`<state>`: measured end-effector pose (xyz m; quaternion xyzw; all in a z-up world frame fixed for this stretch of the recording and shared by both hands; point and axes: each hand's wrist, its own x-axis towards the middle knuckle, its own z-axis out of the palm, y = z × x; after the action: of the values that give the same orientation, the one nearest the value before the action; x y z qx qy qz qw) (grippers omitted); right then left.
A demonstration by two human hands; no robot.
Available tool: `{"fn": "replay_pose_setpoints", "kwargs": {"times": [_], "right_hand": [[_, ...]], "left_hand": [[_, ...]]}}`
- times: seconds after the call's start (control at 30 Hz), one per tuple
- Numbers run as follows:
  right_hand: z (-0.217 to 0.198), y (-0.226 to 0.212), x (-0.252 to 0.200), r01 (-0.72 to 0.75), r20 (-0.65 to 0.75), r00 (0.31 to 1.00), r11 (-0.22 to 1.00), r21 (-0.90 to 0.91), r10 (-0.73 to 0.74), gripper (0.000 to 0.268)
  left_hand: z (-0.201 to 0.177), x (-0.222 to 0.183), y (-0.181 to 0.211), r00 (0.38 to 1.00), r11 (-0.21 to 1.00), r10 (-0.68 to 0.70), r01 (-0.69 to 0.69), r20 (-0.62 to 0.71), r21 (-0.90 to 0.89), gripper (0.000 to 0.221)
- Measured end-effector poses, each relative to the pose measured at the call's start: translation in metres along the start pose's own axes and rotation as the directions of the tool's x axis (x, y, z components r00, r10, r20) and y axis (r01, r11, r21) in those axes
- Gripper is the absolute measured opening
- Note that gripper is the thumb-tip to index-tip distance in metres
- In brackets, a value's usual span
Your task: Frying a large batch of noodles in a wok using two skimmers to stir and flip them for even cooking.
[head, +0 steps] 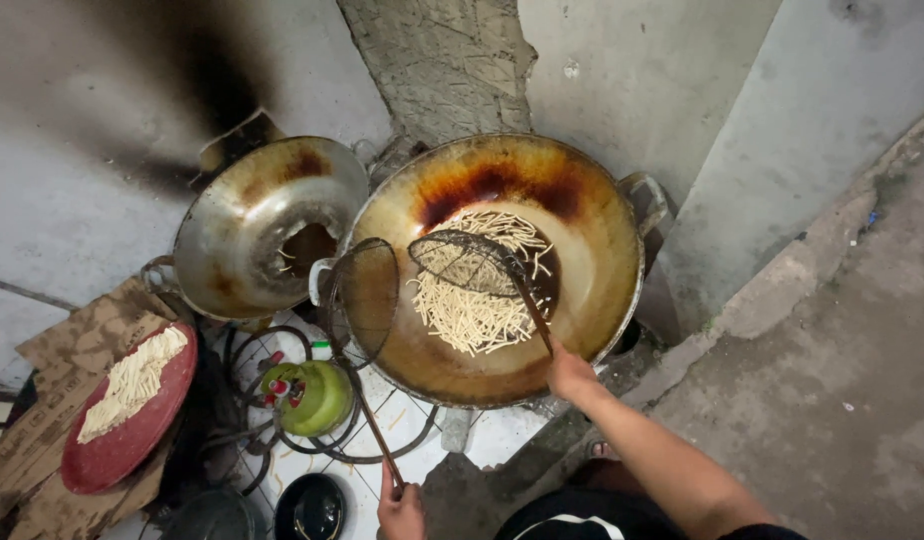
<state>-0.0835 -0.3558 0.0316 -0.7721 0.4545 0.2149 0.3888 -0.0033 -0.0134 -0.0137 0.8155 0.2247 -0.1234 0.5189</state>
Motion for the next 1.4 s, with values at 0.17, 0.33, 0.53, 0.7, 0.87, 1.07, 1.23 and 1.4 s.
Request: {"fn": "replay_pose_setpoints", "kwargs": {"times": [0.17, 0.33, 0.53, 0.7, 0.87, 1.07, 1.23, 1.4], "right_hand": [[-0.031, -0.007, -0.066, 0.001, 0.041, 0.999, 0.993, 0.114, -0.006, 0.065], [0.006, 0.020, -0.012, -0.070, 0.026, 0.997, 0.965, 0.252, 0.066, 0.074], [0.001, 0.011, -0.013, -0.025, -0.052, 0.998, 0.954, 0.299, 0.042, 0.065], [0.003, 0.046, -0.026, -0.107, 0.045, 0.994, 0.952, 0.288, 0.098, 0.084], [-0.007, 0.033, -0.039, -0.005, -0.043, 0.999, 0.947, 0.322, 0.020, 0.087], [0.000, 0.025, 0.015, -0.050, -0.112, 0.992, 0.995, 0.086, 0.060, 0.075], [-0.012, 0.060, -0.017, -0.035, -0.065, 0.997, 0.980, 0.196, 0.048, 0.075], [-0.016, 0.062, -0.015, 0.007, -0.100, 0.994, 0.931, 0.366, 0.032, 0.078]], "left_hand": [[0.001, 0.018, -0.022, 0.992, 0.982, 0.108, -0.097, 0.059, -0.161, 0.080], [0.001, 0.022, -0.023, 0.994, 0.995, 0.083, -0.078, 0.074, -0.067, 0.079], [0.000, 0.005, 0.002, 0.991, 0.997, 0.044, -0.035, 0.127, -0.074, 0.080], [-0.004, 0.016, -0.020, 0.986, 0.987, 0.087, -0.067, 0.139, -0.146, 0.076], [0.001, 0.011, -0.014, 0.996, 0.990, 0.017, -0.005, 0.084, -0.138, 0.076], [0.013, 0.043, -0.042, 0.992, 0.981, 0.083, -0.065, 0.094, -0.184, 0.081], [0.013, 0.049, -0.056, 0.990, 0.989, 0.140, -0.140, 0.002, -0.041, 0.081], [0.018, 0.078, -0.067, 0.989, 0.995, 0.104, -0.103, 0.109, -0.014, 0.089]]}}
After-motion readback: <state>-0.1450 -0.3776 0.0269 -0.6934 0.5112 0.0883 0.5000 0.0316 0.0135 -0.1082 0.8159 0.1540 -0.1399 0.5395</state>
